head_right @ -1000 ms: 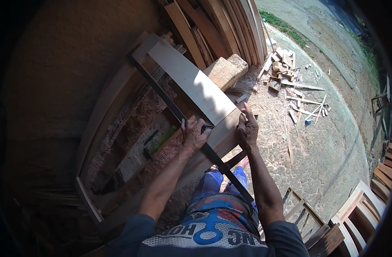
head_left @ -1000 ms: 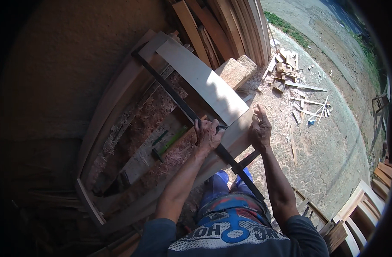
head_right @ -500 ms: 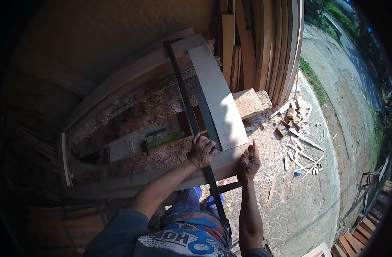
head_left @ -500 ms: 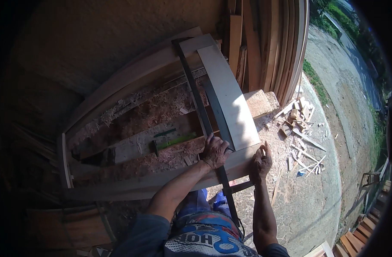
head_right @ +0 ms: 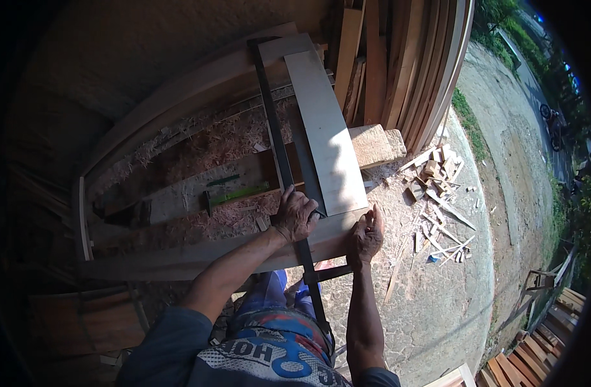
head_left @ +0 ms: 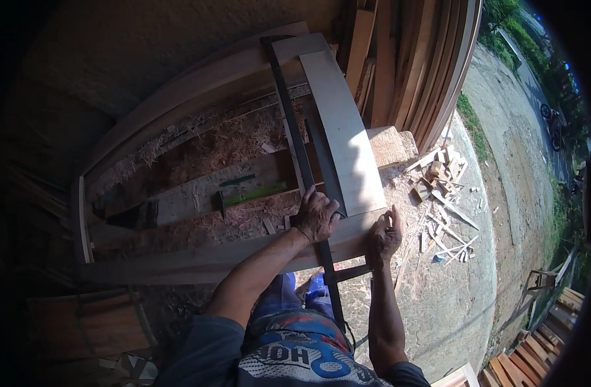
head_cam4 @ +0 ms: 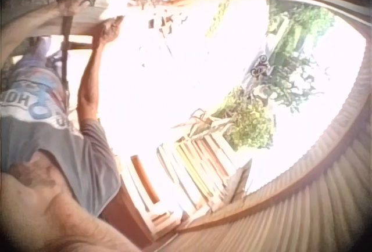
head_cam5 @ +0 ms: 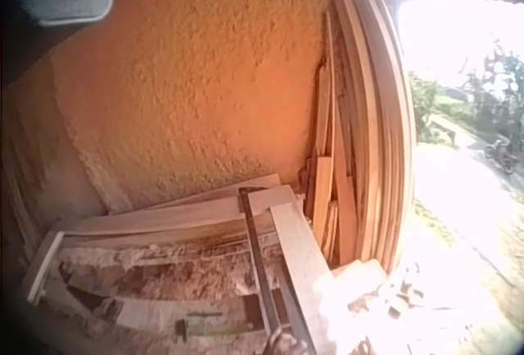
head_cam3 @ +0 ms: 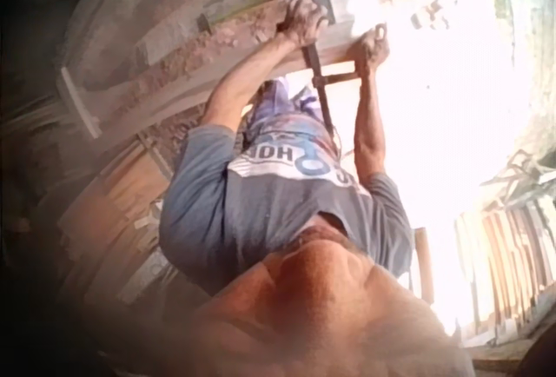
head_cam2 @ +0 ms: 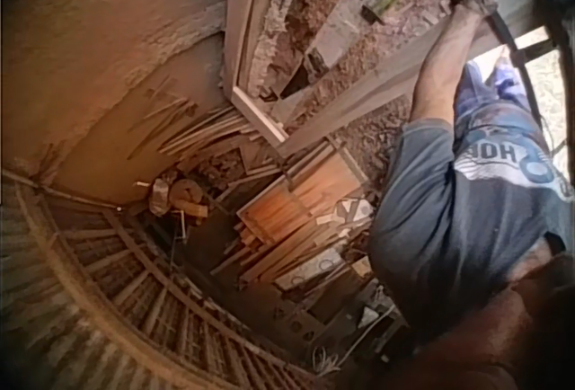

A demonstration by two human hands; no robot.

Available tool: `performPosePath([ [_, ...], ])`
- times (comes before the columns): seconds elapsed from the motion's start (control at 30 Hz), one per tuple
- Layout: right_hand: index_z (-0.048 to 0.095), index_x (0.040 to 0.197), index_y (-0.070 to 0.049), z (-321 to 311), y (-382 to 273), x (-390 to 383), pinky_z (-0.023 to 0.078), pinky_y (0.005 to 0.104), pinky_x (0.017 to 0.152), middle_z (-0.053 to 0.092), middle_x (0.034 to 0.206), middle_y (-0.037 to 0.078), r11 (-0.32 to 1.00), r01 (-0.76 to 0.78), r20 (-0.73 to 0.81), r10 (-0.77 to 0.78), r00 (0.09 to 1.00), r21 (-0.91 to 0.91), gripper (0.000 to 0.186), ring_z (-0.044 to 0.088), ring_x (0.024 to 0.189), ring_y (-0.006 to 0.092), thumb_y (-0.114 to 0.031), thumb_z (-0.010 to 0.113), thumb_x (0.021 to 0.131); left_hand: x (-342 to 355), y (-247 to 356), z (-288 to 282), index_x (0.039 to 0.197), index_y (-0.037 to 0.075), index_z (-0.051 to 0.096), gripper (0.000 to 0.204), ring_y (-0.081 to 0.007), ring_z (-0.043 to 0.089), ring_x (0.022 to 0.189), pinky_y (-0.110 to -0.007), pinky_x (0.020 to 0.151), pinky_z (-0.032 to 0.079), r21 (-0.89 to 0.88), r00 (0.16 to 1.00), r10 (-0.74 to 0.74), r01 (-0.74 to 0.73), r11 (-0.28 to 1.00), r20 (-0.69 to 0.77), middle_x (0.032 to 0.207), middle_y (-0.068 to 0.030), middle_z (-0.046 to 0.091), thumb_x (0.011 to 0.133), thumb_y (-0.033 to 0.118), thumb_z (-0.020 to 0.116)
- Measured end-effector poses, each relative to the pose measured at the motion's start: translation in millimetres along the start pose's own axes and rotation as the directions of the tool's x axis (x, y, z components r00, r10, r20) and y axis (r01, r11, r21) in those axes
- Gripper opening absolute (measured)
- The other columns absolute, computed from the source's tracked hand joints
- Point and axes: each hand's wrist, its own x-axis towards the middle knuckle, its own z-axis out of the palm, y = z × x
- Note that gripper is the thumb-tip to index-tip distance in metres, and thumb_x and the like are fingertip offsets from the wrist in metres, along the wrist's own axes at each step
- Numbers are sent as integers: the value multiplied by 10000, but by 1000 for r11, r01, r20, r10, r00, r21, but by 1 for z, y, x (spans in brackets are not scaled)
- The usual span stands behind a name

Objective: The person saws a wooden frame with a hand saw, then attaches a clamp to the wood and strikes the frame with a hammer.

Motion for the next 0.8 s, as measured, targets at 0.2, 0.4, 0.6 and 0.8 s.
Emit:
performPosePath([
  [0.2, 516, 1494, -81, 1, 17, 2, 462, 253, 839, 649, 1307, 102, 998, 44, -45, -41, 998, 52, 479, 629, 1075, 129, -129, 614, 1027, 2, -1, 2, 998, 122, 590, 247, -284, 556, 1066, -574, 1183, 231, 7, 999, 24, -24, 1000, -21, 853, -63, 576, 827, 268, 693],
  [0.4, 537, 1476, -86, 2, 13, 2, 485, 273, 834, 660, 1295, 105, 998, 48, -41, -50, 998, -46, 463, 647, 1116, 153, -121, 615, 1021, 1, -4, 2, 994, 122, 598, 242, -291, 569, 1060, -571, 1178, 247, 12, 1000, 26, -26, 1000, -2, 861, -65, 585, 827, 263, 701],
  [0.6, 542, 1472, -99, 0, 21, 3, 509, 274, 808, 670, 1288, 111, 981, 157, -59, -164, 985, -115, 464, 666, 1055, 152, -116, 619, 1015, 2, -2, 1, 987, 124, 607, 231, -282, 566, 1062, -562, 1174, 252, -5, 999, 48, -49, 999, -7, 861, -62, 600, 843, 278, 700],
  [0.8, 587, 1429, -99, -2, 3, 0, 542, 297, 870, 651, 1309, 111, 985, 76, -32, -82, 996, -152, 442, 674, 1177, 200, -95, 645, 990, 0, -3, -2, 1006, 131, 621, 248, -284, 560, 1087, -558, 1170, 261, -22, 1000, 29, -29, 999, 6, 875, -68, 581, 823, 266, 720],
])
